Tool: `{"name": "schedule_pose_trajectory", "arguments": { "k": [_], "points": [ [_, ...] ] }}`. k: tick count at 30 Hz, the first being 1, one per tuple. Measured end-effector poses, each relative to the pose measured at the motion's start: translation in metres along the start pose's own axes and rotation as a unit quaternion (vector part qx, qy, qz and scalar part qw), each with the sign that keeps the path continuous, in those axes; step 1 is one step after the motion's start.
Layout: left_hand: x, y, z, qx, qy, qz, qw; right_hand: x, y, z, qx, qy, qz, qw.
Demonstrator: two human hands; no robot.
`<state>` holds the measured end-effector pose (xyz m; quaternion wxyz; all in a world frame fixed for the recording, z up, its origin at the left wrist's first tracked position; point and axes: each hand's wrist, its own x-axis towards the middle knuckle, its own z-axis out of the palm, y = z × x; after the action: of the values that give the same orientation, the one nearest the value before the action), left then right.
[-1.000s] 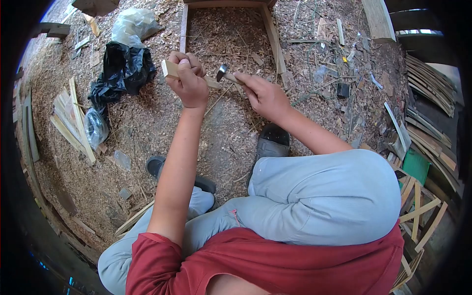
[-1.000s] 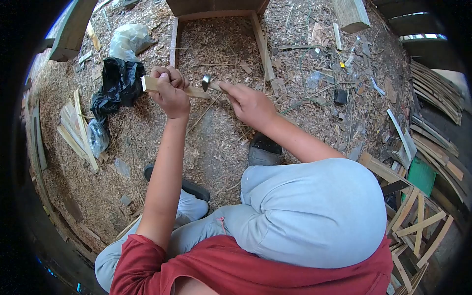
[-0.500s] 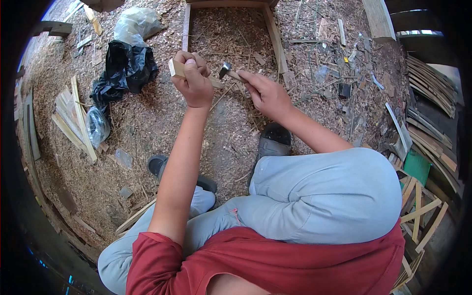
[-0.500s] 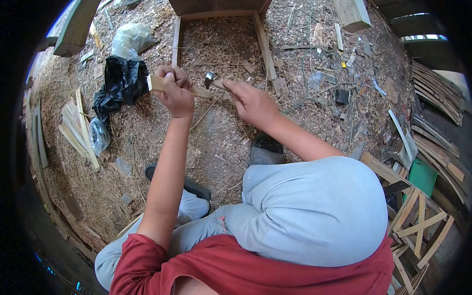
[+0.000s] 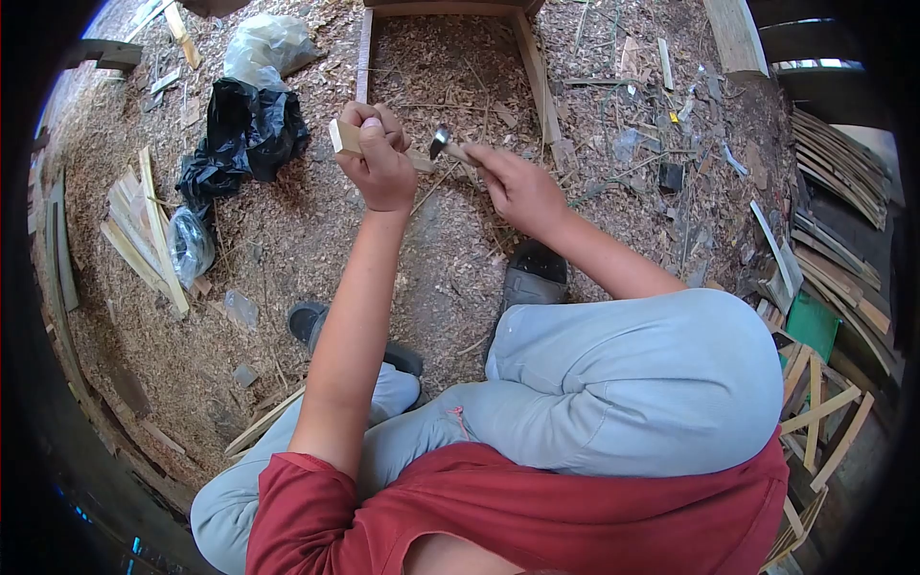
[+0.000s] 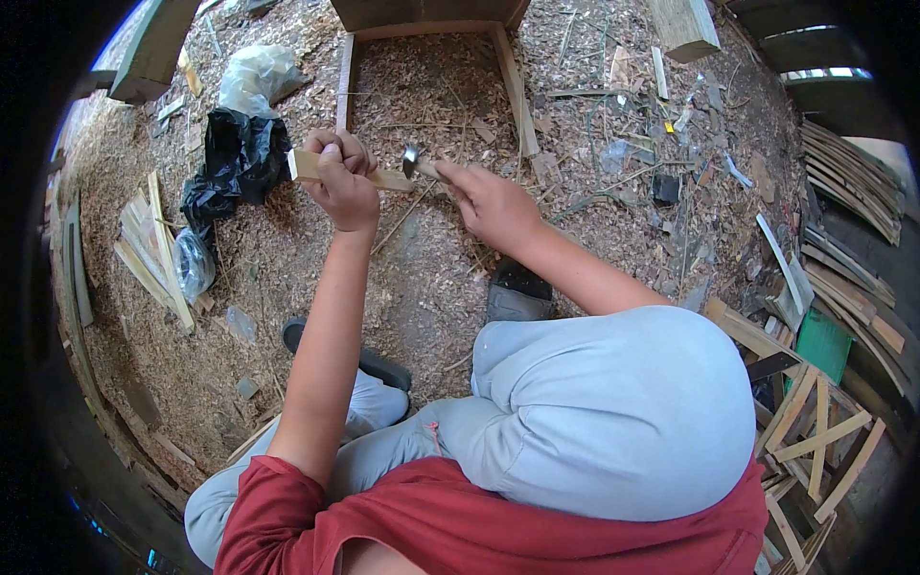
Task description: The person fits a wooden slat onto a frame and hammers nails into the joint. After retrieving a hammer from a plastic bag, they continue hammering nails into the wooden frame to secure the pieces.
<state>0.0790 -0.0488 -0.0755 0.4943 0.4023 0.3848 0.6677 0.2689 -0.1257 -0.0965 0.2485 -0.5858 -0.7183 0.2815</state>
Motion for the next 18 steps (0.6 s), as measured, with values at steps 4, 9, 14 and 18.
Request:
{"name": "schedule_pose_trajectory", "arguments": {
  "k": [4,9,14,18],
  "points": [
    [0.001,0.008,0.0,-0.049,0.038,-0.022,0.998,-0.001,-0.002,-0.005,0.021,-0.009,0.076,0.997],
    [0.007,0.017,-0.015,-0.314,0.094,-0.125,0.936,-0.003,0.001,-0.025,0.322,0.013,0.206,0.924],
    [0.014,0.038,0.014,-0.416,0.054,-0.114,0.9,-0.009,-0.025,-0.088,0.538,0.012,0.244,0.807],
    [0.007,0.066,0.058,-0.462,-0.003,-0.119,0.879,-0.02,-0.025,-0.125,0.565,0.051,0.183,0.803]
  ]
}}
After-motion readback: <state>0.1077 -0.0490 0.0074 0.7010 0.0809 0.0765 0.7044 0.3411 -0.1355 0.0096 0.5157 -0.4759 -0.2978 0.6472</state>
